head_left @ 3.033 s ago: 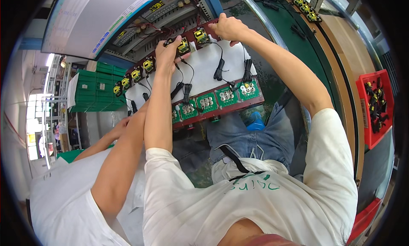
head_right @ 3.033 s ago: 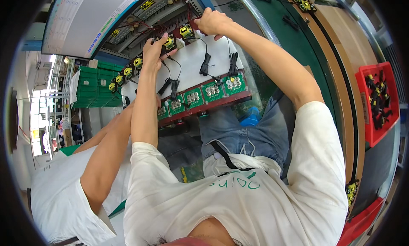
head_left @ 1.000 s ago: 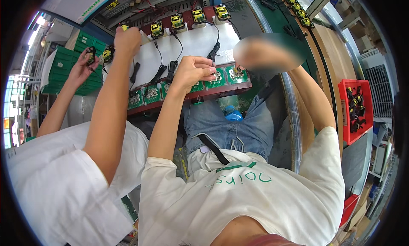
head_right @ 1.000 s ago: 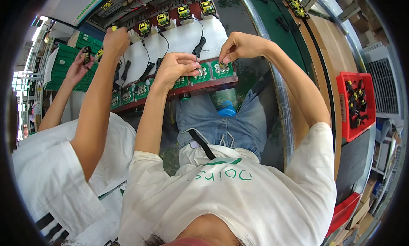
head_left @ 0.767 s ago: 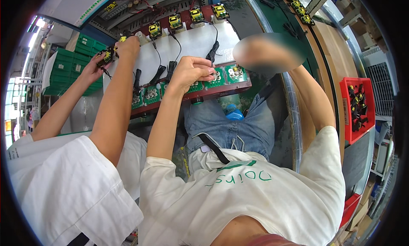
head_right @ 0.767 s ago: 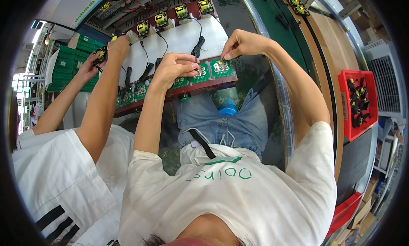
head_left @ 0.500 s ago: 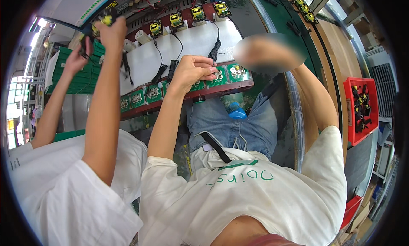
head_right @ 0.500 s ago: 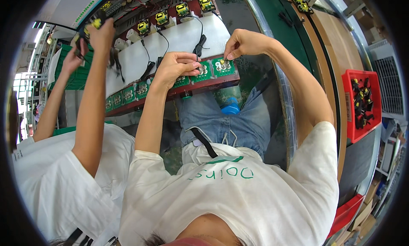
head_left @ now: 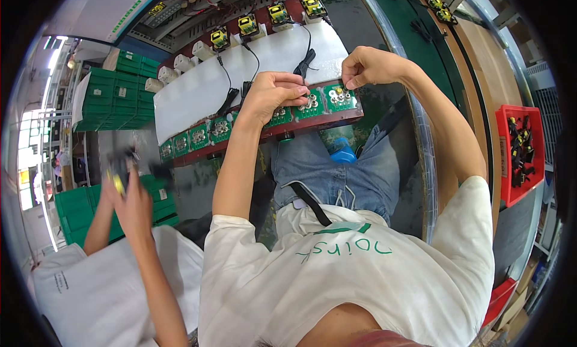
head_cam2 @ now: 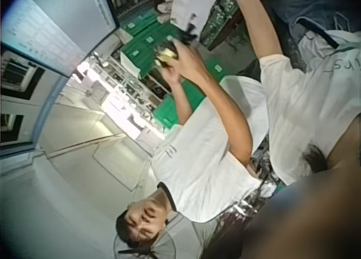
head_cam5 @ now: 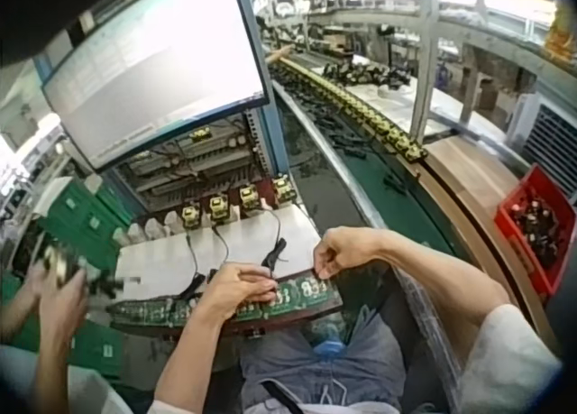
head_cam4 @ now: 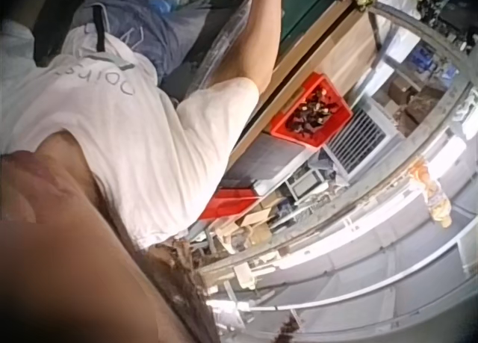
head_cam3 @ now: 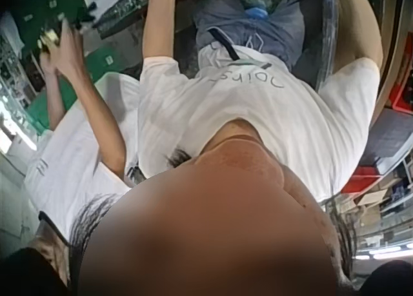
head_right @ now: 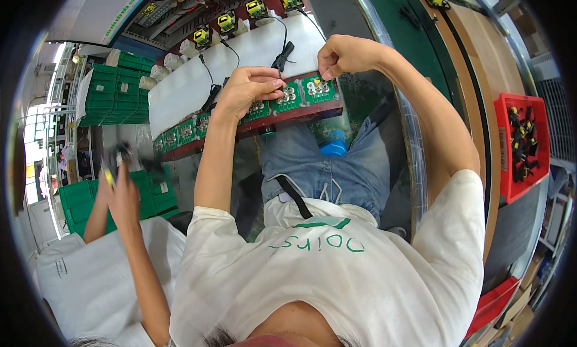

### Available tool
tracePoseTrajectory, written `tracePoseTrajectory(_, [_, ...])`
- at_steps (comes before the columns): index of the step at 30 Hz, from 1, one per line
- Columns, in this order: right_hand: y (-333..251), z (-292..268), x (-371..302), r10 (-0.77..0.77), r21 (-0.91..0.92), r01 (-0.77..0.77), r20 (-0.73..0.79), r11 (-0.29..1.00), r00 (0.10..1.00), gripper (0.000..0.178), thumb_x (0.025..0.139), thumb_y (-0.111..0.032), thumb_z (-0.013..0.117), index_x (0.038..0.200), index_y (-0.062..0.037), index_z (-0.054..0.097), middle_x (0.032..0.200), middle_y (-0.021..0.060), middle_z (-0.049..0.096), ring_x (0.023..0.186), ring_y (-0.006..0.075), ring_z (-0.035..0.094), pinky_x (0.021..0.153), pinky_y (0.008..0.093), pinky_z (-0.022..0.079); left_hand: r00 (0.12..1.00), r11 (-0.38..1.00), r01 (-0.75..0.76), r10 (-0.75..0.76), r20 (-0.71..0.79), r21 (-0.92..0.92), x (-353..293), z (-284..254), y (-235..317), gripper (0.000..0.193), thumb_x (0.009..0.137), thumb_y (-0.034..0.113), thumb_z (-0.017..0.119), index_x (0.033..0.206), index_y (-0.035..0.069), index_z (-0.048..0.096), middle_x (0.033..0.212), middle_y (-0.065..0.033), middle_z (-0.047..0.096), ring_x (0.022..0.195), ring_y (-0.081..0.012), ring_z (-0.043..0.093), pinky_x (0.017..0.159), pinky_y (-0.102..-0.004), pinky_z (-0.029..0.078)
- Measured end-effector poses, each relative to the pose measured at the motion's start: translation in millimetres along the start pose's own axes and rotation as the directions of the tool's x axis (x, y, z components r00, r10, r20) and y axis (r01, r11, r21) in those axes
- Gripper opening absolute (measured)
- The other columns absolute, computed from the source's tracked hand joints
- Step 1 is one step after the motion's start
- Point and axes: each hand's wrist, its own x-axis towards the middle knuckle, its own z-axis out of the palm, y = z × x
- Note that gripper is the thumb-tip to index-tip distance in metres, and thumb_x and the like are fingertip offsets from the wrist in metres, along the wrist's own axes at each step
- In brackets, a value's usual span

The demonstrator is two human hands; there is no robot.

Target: Assembling and testing electronic components on a production line station.

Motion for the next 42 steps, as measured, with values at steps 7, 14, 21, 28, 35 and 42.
tracePoseTrajectory(7, [-3.3, -2.6, 2.2, 0.075, 0.006, -0.075, 0.008, 0.997, 0.997, 0.007, 0.086, 0.005, 0.078, 0.091, -0.0006, 0.078, 0.080, 0.0037, 0.071, 0.070, 0.0136, 0.058, 0.068, 0.0275, 0.048, 0.999, 0.999, -0.043, 0.043, -0.012, 0.013, -1.8, 0.8, -4.8, 0.027, 0.087, -0.003, 0.085, 0.112, -0.011, 0.076, 0.100, -0.0196, 0.080, 0.073, -0.0210, 0.077, 0.067, -0.0239, 0.065])
tracePoseTrajectory(14, [-15.1, 3.7, -1.2, 0.082, -0.063, -0.088, -0.085, 0.994, 0.993, 0.008, 0.085, 0.004, 0.079, 0.089, -0.0011, 0.075, 0.079, 0.0041, 0.069, 0.071, 0.0156, 0.058, 0.068, 0.0291, 0.048, 0.961, 0.851, -0.194, 0.264, -0.078, 0.489, -13.2, 10.6, -3.2, 0.015, 0.085, -0.002, 0.082, 0.099, -0.008, 0.078, 0.090, -0.0153, 0.080, 0.063, -0.0197, 0.073, 0.058, -0.0276, 0.055])
tracePoseTrajectory(21, [-65.6, 27.3, -3.8, -0.128, -0.271, 0.056, -0.256, 0.961, 0.958, 0.012, 0.084, 0.005, 0.078, 0.094, 0.0001, 0.075, 0.083, 0.0062, 0.069, 0.069, 0.0193, 0.058, 0.068, 0.0318, 0.049, 0.611, 0.663, -0.234, 0.669, -0.423, 0.711, -68.7, -35.1, -16.9, 0.013, 0.086, 0.011, 0.080, 0.093, 0.000, 0.079, 0.081, -0.0112, 0.074, 0.066, -0.0271, 0.065, 0.067, -0.0382, 0.054])
tracePoseTrajectory(28, [-126.7, 96.4, 68.1, -0.357, -0.465, 0.237, -0.188, 0.853, 0.915, 0.011, 0.086, -0.003, 0.078, 0.097, -0.0002, 0.077, 0.093, 0.0123, 0.072, 0.073, 0.0313, 0.064, 0.071, 0.0405, 0.054, 0.681, 0.476, 0.183, 0.570, -0.461, 0.860, -75.1, -55.4, -37.8, 0.019, 0.084, 0.013, 0.085, 0.095, 0.000, 0.077, 0.081, -0.0085, 0.072, 0.066, -0.0217, 0.064, 0.063, -0.0342, 0.052])
tracePoseTrajectory(35, [-118.5, 147.1, 88.9, -0.313, -0.685, 0.146, -0.126, 0.714, 0.941, 0.013, 0.087, -0.007, 0.078, 0.098, -0.0015, 0.075, 0.094, 0.0126, 0.073, 0.073, 0.0329, 0.065, 0.072, 0.0407, 0.055, 0.545, 0.617, -0.065, 0.681, -0.490, 0.785, -97.0, -105.1, -47.6, 0.018, 0.084, 0.010, 0.084, 0.098, 0.000, 0.077, 0.080, -0.0090, 0.069, 0.068, -0.0225, 0.063, 0.068, -0.0365, 0.053])
tracePoseTrajectory(42, [-130.9, 117.1, 92.8, -0.113, -0.217, 0.088, -0.104, 0.972, 0.988, 0.009, 0.090, -0.002, 0.078, 0.096, -0.0014, 0.071, 0.085, 0.0083, 0.070, 0.066, 0.0211, 0.063, 0.065, 0.0317, 0.055, 0.821, 0.602, -0.043, 0.475, -0.315, 0.797, -100.2, -148.4, -37.0, 0.015, 0.083, 0.002, 0.081, 0.097, -0.001, 0.076, 0.086, -0.0101, 0.073, 0.066, -0.0191, 0.061, 0.067, -0.0341, 0.052])
